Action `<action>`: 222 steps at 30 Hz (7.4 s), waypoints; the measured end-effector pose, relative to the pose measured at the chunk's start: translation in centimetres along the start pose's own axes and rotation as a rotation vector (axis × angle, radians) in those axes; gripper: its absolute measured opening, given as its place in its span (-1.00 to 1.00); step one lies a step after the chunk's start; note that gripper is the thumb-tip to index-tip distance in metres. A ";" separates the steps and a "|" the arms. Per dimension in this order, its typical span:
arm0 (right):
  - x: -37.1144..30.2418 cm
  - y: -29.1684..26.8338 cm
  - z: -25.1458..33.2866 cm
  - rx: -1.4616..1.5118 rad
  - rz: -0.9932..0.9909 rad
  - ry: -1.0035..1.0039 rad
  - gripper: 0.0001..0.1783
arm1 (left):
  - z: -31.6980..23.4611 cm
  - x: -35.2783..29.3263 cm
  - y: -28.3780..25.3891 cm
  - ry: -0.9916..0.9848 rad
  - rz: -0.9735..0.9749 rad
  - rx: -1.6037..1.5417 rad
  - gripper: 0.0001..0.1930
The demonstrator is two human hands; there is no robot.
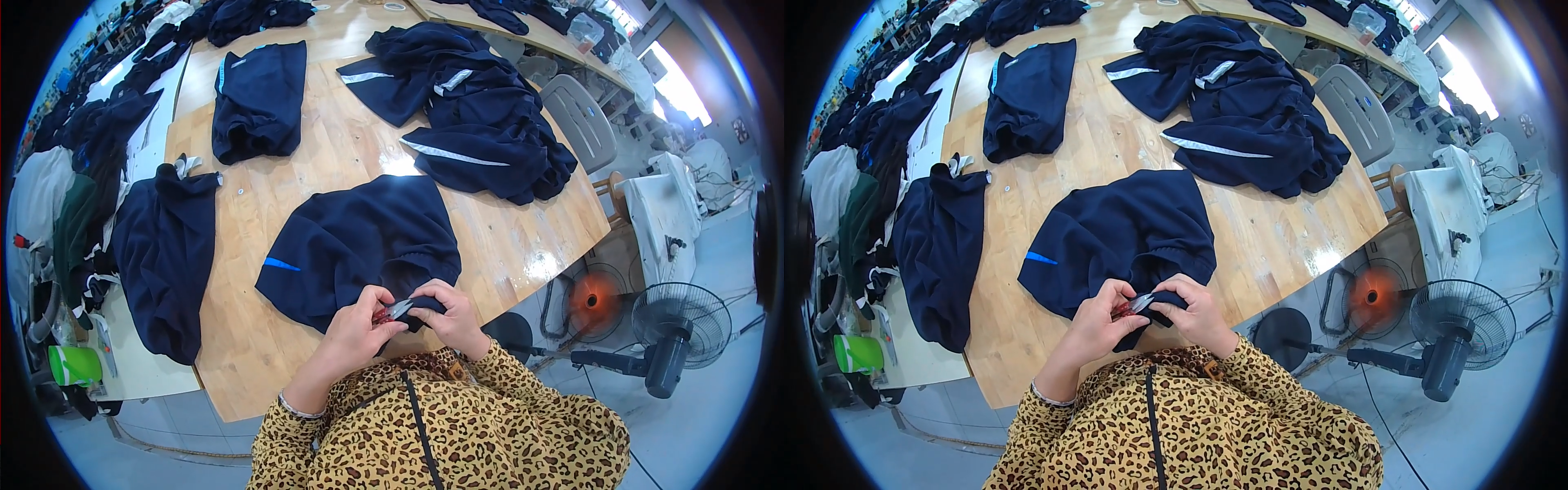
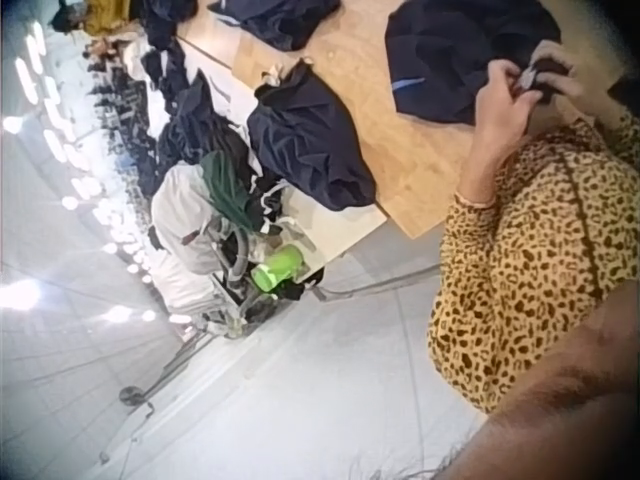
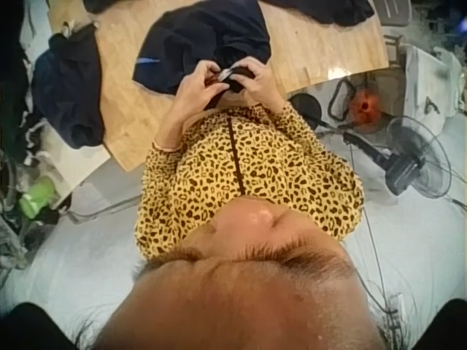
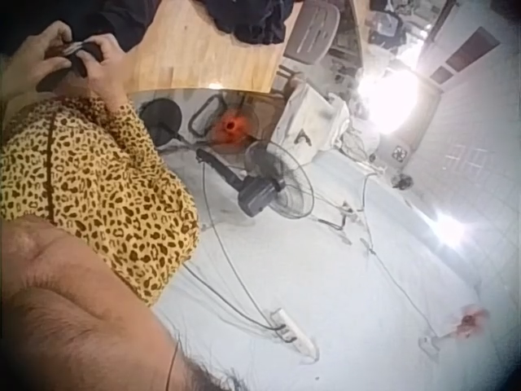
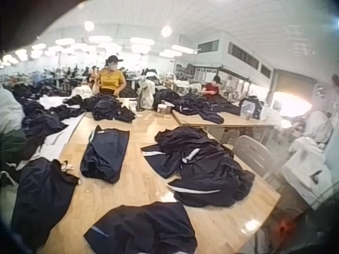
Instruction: Trimming loose threads from navy blue garments using snips in a manufacturing environment.
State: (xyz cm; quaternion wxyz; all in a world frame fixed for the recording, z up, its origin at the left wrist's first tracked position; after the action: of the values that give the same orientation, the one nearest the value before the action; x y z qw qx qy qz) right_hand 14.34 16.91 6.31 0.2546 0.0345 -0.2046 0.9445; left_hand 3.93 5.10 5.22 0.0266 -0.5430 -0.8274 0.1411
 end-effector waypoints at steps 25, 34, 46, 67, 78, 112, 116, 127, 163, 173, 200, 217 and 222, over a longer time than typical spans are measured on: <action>-0.4 -0.4 -1.0 0.415 0.019 0.038 -0.40 | 1.3 0.7 1.9 -0.058 0.109 -0.595 -0.30; -0.6 -1.3 -4.5 0.667 0.141 0.522 -0.88 | 3.3 0.2 0.3 0.026 -0.027 -0.359 -0.40; -0.4 -2.7 -4.8 0.616 0.062 0.506 -0.84 | 3.7 -0.8 -0.8 -0.014 -0.119 -0.288 -0.46; 0.7 0.4 -2.6 0.455 0.209 0.093 -0.86 | 4.0 0.3 0.2 -0.193 -0.076 -0.790 -0.58; 0.3 1.0 -3.0 0.286 0.123 0.021 -0.86 | 1.0 1.5 0.6 0.201 -0.377 -0.251 -0.89; -0.1 -2.7 -4.7 0.592 0.273 0.582 -0.76 | 4.4 0.1 -1.6 -0.334 0.127 -0.637 -0.86; -0.1 -2.6 -4.6 0.608 0.294 0.604 -0.79 | 4.6 0.0 -1.7 -0.345 0.119 -0.695 -0.86; 0.1 -6.3 1.6 -0.561 -0.169 -0.377 -0.67 | -2.7 -2.2 -4.3 0.421 -0.201 0.268 -0.79; -3.0 -0.3 2.0 -0.493 -0.170 -0.428 -0.57 | 1.5 -2.7 -2.8 0.602 -0.858 0.519 -0.75; -2.6 8.4 -3.6 1.560 0.136 0.862 -0.59 | 0.2 -2.6 -1.7 0.551 -0.793 0.426 -0.72; -0.2 4.3 -2.8 1.202 -0.187 0.752 -0.84 | 0.6 -1.9 -1.9 0.348 -0.393 0.419 -0.74; -0.7 4.3 -3.1 1.112 -0.205 0.728 -0.93 | -3.4 -0.9 -0.7 0.566 -0.509 0.536 -0.80; -0.5 4.2 -3.1 1.150 -0.207 0.739 -0.93 | -2.0 0.1 -1.5 0.429 -0.454 0.243 -0.89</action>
State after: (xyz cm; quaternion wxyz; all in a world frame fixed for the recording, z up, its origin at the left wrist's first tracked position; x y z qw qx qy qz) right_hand 12.84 14.64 1.84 0.3379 -0.1407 0.4334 0.8235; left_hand 2.92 5.05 7.49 0.2955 -0.3552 -0.8798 0.1116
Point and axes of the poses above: each hand's wrist, its own x-axis towards the middle knuckle, its own y-axis out of the palm, z = x × y, the point moved 6 cm from there along x, towards the middle knuckle
